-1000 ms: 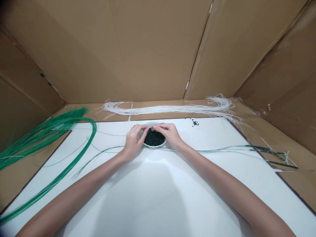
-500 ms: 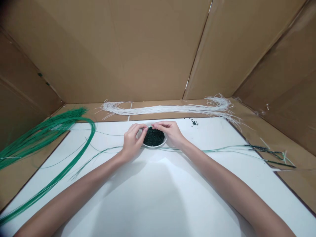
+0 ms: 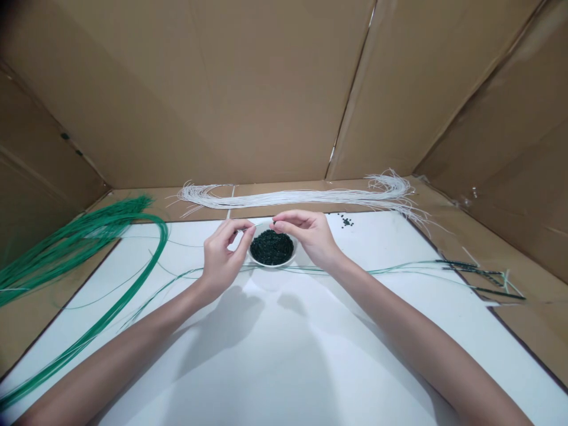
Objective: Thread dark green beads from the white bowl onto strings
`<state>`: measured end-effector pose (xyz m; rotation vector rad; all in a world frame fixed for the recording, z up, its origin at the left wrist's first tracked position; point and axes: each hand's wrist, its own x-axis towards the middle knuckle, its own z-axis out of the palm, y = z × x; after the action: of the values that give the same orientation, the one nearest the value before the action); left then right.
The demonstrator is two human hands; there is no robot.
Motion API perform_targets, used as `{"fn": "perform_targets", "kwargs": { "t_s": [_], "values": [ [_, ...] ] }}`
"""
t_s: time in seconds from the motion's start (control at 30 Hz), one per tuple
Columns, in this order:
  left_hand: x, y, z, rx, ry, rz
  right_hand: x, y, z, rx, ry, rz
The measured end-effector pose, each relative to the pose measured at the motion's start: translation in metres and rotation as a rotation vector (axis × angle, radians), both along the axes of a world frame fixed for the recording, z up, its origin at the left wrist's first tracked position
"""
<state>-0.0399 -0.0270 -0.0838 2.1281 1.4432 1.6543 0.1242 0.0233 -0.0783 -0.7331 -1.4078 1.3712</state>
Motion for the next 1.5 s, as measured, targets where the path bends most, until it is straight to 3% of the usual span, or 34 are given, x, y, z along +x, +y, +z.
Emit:
{"fn": "perform_targets", "kwargs": {
  "t_s": [0.6,1.5],
  "values": [
    [0.0034,-0.0097,0.0092,0.022,0.08,-0.068,-0.0035,-0.0084,0.0044,-0.12,0.072,0.056],
    [0.0039,-0.0095,0.0078,0.003,0.082,-0.061,-0.0038,-0.0084,0.0038,-0.076,0.036,0.032]
  ]
}}
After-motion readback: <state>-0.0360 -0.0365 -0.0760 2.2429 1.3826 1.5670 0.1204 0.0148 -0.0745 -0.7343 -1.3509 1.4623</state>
